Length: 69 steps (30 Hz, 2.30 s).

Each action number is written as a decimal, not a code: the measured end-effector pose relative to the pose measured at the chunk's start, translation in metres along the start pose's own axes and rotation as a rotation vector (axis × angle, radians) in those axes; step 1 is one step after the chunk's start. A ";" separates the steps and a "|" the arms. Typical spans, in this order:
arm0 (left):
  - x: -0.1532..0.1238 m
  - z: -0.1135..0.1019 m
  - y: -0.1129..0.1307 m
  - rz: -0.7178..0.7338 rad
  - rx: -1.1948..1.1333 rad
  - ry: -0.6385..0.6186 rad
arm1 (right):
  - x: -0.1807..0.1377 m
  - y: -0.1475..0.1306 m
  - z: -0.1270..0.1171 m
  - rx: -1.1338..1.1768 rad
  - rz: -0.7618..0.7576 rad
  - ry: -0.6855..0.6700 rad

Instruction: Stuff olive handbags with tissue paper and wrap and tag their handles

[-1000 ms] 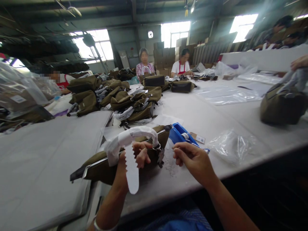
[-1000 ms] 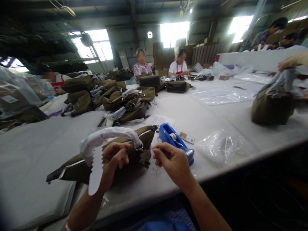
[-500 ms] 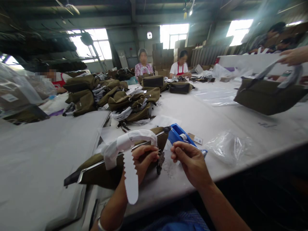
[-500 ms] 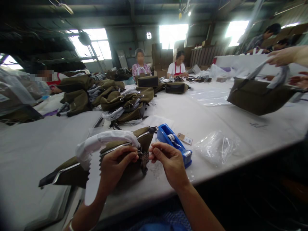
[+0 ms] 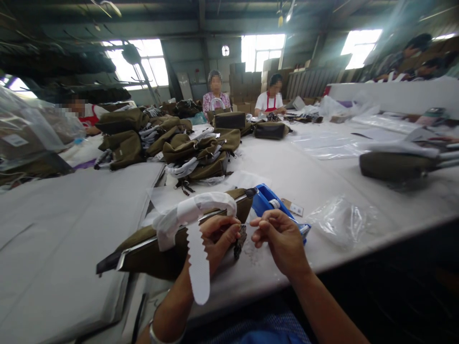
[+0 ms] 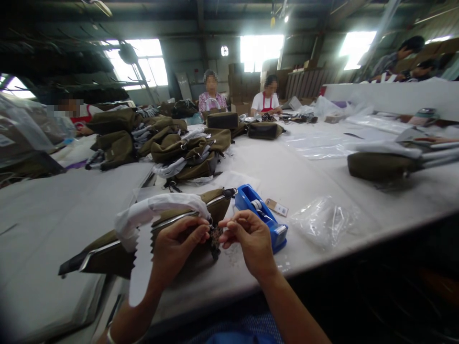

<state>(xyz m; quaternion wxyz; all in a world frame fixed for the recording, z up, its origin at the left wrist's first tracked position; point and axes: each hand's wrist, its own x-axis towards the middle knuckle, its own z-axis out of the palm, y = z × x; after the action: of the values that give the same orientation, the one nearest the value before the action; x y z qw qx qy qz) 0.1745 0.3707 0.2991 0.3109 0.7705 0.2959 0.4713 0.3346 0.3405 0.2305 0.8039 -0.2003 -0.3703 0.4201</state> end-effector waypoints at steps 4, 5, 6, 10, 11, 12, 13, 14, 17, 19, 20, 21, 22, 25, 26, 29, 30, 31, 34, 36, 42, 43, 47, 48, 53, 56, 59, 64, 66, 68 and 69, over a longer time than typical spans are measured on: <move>-0.002 0.001 0.001 -0.027 -0.010 0.000 | -0.001 0.002 0.004 -0.248 -0.069 0.063; -0.002 0.002 0.002 -0.022 -0.005 -0.005 | -0.003 0.003 0.005 -0.304 -0.088 0.058; -0.002 0.002 0.002 -0.018 0.004 -0.009 | -0.004 0.003 0.005 -0.349 -0.107 0.046; -0.003 0.003 0.006 -0.008 0.048 -0.015 | -0.008 0.003 0.006 -0.453 -0.183 -0.017; -0.003 0.003 0.007 -0.004 0.050 -0.017 | -0.009 0.002 0.006 -0.470 -0.196 -0.025; -0.003 0.004 0.007 0.001 0.049 -0.020 | -0.009 0.001 0.006 -0.484 -0.205 -0.028; -0.003 0.004 0.008 0.007 0.047 -0.025 | -0.010 0.001 0.007 -0.496 -0.211 -0.027; -0.003 0.004 0.008 0.012 0.045 -0.027 | -0.010 0.001 0.007 -0.504 -0.215 -0.023; -0.003 0.005 0.009 0.015 0.047 -0.028 | -0.011 0.002 0.009 -0.519 -0.222 -0.010; -0.003 0.005 0.009 0.009 0.038 -0.037 | -0.012 0.002 0.010 -0.518 -0.224 -0.010; -0.003 0.005 0.010 0.002 0.035 -0.044 | -0.012 0.003 0.010 -0.515 -0.224 -0.010; -0.003 0.005 0.010 -0.002 0.036 -0.050 | -0.012 0.003 0.011 -0.509 -0.223 -0.010; -0.003 0.005 0.010 -0.004 0.044 -0.050 | -0.011 0.002 0.012 -0.500 -0.221 -0.010; -0.004 0.004 0.010 0.006 0.107 -0.036 | -0.011 0.001 0.013 -0.468 -0.212 -0.009; -0.004 0.004 0.010 0.008 0.126 -0.034 | -0.011 0.000 0.013 -0.467 -0.211 -0.010; -0.005 0.003 0.010 -0.011 0.155 -0.040 | -0.011 0.000 0.012 -0.508 -0.232 -0.006; -0.005 0.003 0.010 -0.014 0.154 -0.042 | -0.011 0.000 0.012 -0.527 -0.244 -0.006; -0.005 0.003 0.009 -0.012 0.153 -0.043 | -0.012 0.001 0.011 -0.543 -0.260 -0.004; -0.004 0.003 0.008 0.013 0.156 -0.029 | -0.013 0.003 0.012 -0.583 -0.322 -0.003; -0.004 0.002 0.007 0.017 0.165 -0.017 | -0.014 0.004 0.012 -0.626 -0.383 -0.002; -0.004 0.001 0.007 -0.011 0.127 -0.008 | -0.015 0.003 0.013 -0.778 -0.572 -0.013; -0.004 0.001 0.007 -0.016 0.128 -0.006 | -0.015 0.003 0.012 -0.777 -0.553 -0.016; -0.004 0.000 0.006 -0.031 0.135 -0.013 | -0.014 0.002 0.013 -0.723 -0.421 -0.015; -0.003 0.000 0.005 -0.030 0.140 -0.017 | -0.014 0.003 0.014 -0.708 -0.400 -0.016; -0.004 0.002 0.000 -0.018 0.144 0.025 | -0.017 0.010 0.019 -0.637 -0.358 0.008; -0.005 0.003 -0.003 -0.009 0.155 0.050 | -0.017 0.015 0.024 -0.611 -0.347 0.029; -0.004 0.003 -0.004 -0.018 0.150 0.056 | -0.014 0.017 0.027 -0.608 -0.325 0.024; -0.001 -0.007 -0.012 -0.045 0.078 0.047 | -0.005 0.012 0.016 -0.591 -0.292 -0.073; -0.004 -0.013 -0.017 -0.054 0.049 0.087 | -0.003 0.012 0.008 -0.649 -0.304 -0.039; -0.008 -0.018 -0.021 -0.071 0.021 0.147 | -0.003 0.019 0.000 -0.738 -0.309 0.018; -0.011 -0.019 -0.021 -0.083 0.006 0.165 | -0.005 0.024 -0.002 -0.771 -0.299 0.030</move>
<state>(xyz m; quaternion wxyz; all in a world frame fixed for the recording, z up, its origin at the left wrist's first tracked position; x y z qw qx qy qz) 0.1494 0.3794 0.2838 0.3024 0.7172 0.3535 0.5189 0.3222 0.3501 0.2120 0.7275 -0.4369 -0.5137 0.1262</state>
